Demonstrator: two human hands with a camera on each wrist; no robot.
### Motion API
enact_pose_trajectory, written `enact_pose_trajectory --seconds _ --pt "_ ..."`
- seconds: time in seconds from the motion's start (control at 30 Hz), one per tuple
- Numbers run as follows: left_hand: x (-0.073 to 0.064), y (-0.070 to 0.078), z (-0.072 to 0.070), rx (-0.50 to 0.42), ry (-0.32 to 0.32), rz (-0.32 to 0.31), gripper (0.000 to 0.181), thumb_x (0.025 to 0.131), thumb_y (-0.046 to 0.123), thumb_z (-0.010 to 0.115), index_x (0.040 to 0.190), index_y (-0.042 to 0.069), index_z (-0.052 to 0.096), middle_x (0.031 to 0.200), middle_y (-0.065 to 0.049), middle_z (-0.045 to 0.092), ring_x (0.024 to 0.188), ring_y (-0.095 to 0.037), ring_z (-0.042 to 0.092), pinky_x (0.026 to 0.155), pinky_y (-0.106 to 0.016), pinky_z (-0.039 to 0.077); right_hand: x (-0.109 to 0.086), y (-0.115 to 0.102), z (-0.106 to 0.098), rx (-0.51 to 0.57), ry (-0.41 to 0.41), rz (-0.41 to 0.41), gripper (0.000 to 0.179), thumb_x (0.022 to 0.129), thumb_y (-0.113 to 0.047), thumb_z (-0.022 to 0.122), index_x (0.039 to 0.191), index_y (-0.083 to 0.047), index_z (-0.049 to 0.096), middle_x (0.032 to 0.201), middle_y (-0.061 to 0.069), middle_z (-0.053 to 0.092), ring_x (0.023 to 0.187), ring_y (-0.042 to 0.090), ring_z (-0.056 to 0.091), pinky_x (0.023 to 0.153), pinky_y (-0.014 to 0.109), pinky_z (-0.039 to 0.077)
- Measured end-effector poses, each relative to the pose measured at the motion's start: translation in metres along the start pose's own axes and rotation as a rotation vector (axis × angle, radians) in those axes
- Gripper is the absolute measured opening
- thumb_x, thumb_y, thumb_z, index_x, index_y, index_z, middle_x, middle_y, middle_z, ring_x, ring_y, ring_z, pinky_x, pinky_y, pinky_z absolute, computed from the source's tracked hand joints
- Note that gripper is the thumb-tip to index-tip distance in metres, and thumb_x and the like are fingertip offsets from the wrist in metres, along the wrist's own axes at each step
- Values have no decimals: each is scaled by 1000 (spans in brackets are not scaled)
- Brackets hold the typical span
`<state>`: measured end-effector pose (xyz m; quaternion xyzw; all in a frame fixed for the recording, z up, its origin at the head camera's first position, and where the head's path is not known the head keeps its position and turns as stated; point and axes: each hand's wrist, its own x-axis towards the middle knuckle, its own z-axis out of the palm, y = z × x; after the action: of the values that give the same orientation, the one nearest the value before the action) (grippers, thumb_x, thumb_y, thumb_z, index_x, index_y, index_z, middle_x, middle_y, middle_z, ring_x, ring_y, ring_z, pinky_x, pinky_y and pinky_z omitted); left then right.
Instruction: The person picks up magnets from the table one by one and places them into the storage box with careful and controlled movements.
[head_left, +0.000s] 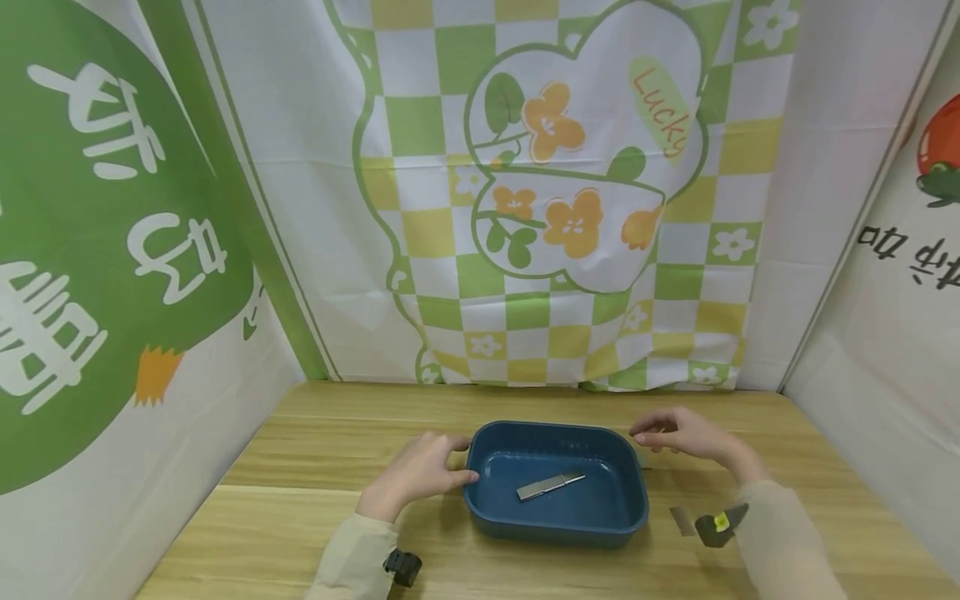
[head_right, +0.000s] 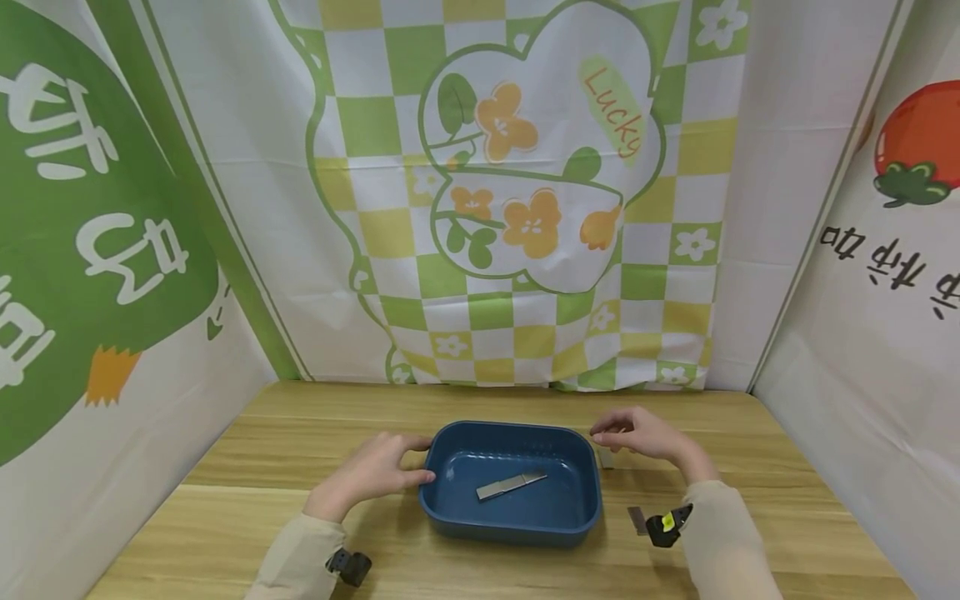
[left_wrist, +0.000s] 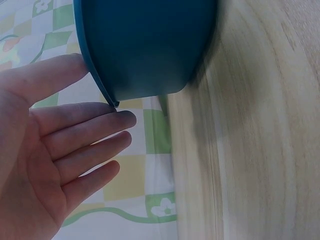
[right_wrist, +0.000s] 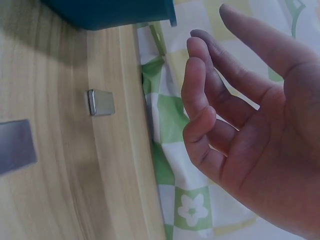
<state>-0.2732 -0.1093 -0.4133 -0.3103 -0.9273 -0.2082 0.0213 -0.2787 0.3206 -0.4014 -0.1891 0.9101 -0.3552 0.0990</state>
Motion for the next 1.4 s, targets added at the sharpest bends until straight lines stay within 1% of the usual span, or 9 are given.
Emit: enact_pose_trajectory --seconds 0.37,0.53,0.63,0.73,0.93,1.07,1.17,1.3,1.4 --pt "0 -2 2 -3 -7 -1 53 84 37 71 125 5 62 120 -12 66 108 -29 64 89 -44 53 -11 9 2 12 6 -13 35 93 -28 59 117 -3 63 106 15 67 88 20 63 70 41 51" --pt "0 -2 2 -9 -3 4 53 84 36 71 125 5 62 120 -13 66 108 -29 64 89 -45 53 -15 12 4 8 13 0 37 94 -29 59 118 -2 63 106 11 68 87 17 62 71 41 52" --pt "-1 -1 2 -5 -1 6 53 84 37 71 124 4 62 120 -13 66 108 -29 64 89 -45 53 -19 14 4 10 18 -5 36 93 -29 60 117 -2 63 107 9 68 87 18 62 72 38 52" --pt "-1 0 1 -5 1 1 52 84 37 70 124 4 62 120 -12 66 108 -30 64 89 -45 53 -22 15 5 22 20 -17 33 93 -26 60 116 -3 64 108 11 67 88 19 63 73 35 53" --pt "-1 0 1 -3 1 -3 52 84 37 70 124 4 62 120 -12 66 109 -29 64 89 -45 53 -26 19 7 -3 26 -34 31 93 -26 60 114 -3 65 109 10 68 92 14 63 75 25 51" --pt "-1 0 1 -10 -3 -1 53 84 36 70 125 4 61 120 -13 66 108 -29 64 88 -45 53 -30 22 10 -41 34 2 34 92 -32 60 113 -5 66 108 6 69 96 14 62 78 25 49" --pt "-1 0 0 -11 -8 -1 53 84 36 70 125 3 61 120 -14 66 108 -29 64 88 -44 53 -32 26 11 -50 33 -11 33 92 -31 60 112 -5 66 106 6 69 93 9 62 76 23 50" --pt "-1 -1 0 -6 -8 -4 53 84 37 70 125 4 62 120 -13 66 108 -29 64 87 -44 53 -35 32 12 9 12 -63 30 93 -24 59 112 0 65 107 13 68 89 5 62 74 22 51" --pt "-1 0 0 -4 -6 -7 54 84 37 70 125 4 62 120 -12 66 108 -29 64 87 -44 54 -38 35 13 56 0 -66 29 94 -21 59 113 1 64 107 16 67 87 6 63 72 22 52"
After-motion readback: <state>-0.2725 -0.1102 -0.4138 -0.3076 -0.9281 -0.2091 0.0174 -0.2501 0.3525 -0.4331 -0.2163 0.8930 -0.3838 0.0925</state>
